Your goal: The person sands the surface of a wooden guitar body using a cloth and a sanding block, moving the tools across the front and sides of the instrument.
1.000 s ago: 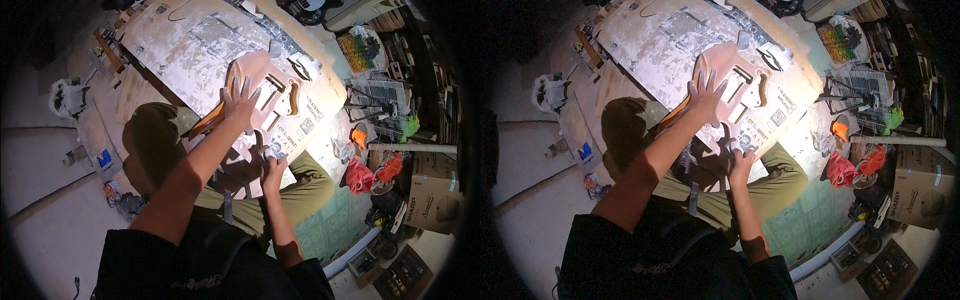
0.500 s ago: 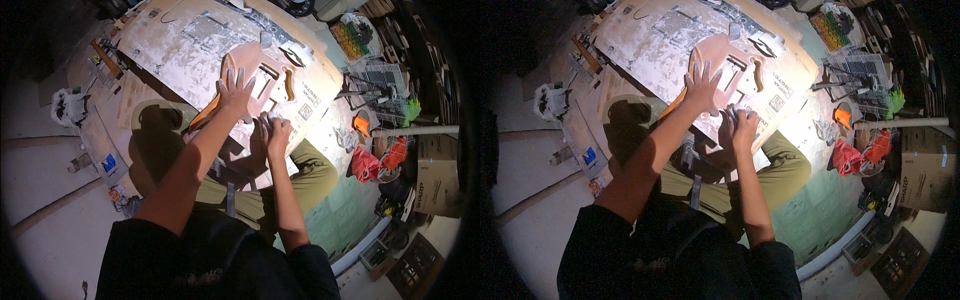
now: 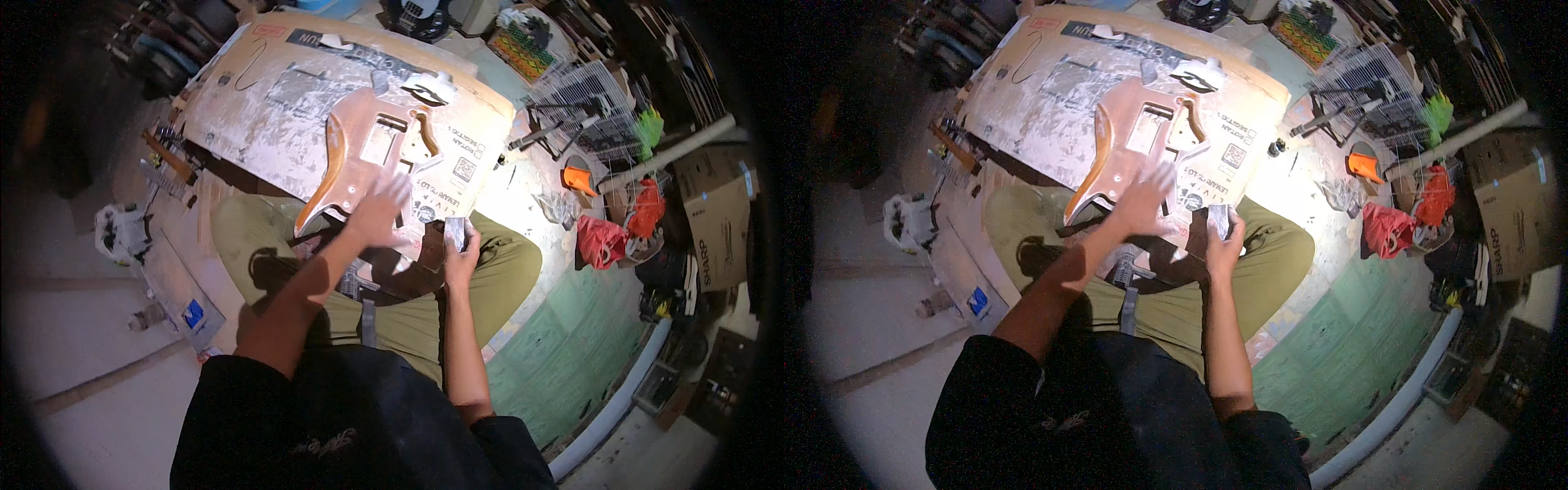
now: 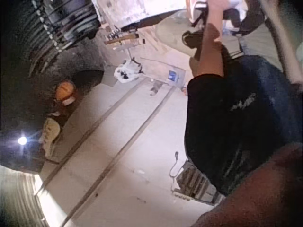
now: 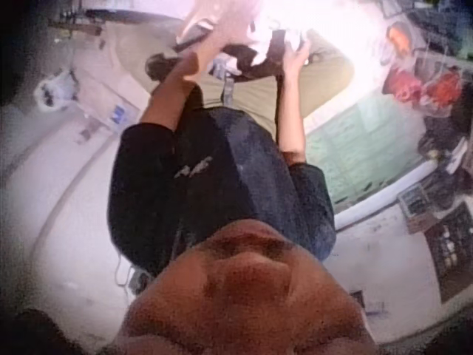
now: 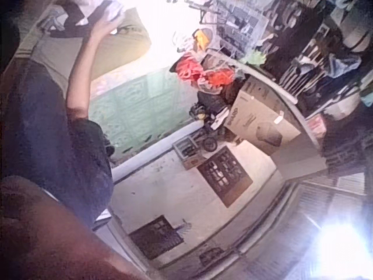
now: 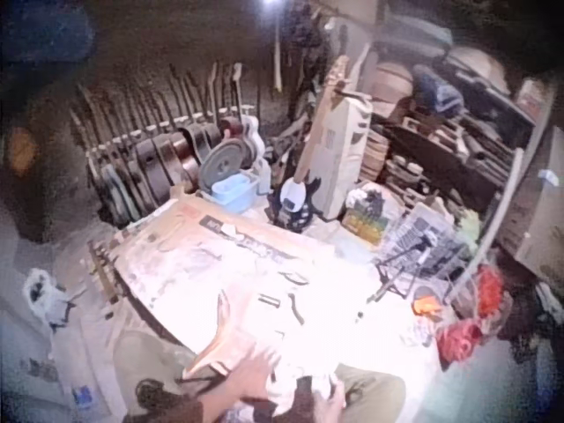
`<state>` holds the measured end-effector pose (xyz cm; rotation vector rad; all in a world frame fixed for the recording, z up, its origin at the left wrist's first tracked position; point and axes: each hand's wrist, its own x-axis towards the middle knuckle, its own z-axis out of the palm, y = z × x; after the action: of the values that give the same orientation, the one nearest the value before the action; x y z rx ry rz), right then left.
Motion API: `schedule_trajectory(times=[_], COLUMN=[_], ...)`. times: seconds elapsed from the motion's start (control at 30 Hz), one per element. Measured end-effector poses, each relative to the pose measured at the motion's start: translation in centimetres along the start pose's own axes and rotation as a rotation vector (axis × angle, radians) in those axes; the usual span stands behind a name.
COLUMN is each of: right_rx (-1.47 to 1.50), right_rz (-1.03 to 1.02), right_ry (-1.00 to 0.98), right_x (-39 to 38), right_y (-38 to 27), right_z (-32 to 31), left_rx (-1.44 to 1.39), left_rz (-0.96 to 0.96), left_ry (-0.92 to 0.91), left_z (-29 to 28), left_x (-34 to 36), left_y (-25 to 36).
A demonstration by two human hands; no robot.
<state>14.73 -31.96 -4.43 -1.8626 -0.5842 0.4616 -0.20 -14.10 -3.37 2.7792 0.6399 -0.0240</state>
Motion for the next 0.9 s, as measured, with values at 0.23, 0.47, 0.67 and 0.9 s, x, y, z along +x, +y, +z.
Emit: schedule_trajectory(times=[0.23, 0.47, 0.67, 0.9], right_rx=[0.083, 0.166, 0.229, 0.139], right_rz=[0.05, 0.073, 0.177, 0.151], right_ry=[0.112, 0.086, 0.091, 0.059], right_x=[1.3, 1.2, 1.5, 1.2], right_y=[0.8, 0.9, 0.2, -1.3], right_z=[0.6, 0.4, 1.4, 1.6], left_rx=[-0.258, 0.022, -0.141, -0.431], left_rz=[0.467, -0.372, -0.792, -0.717], left_ry=[-0.048, -0.011, 0.159, 0.256], left_z=[1.8, 0.2, 1.6, 2.4], left_x=[-3.3, -1.6, -3.6, -5.1], left_y=[4.8, -0.5, -7.8, -9.7])
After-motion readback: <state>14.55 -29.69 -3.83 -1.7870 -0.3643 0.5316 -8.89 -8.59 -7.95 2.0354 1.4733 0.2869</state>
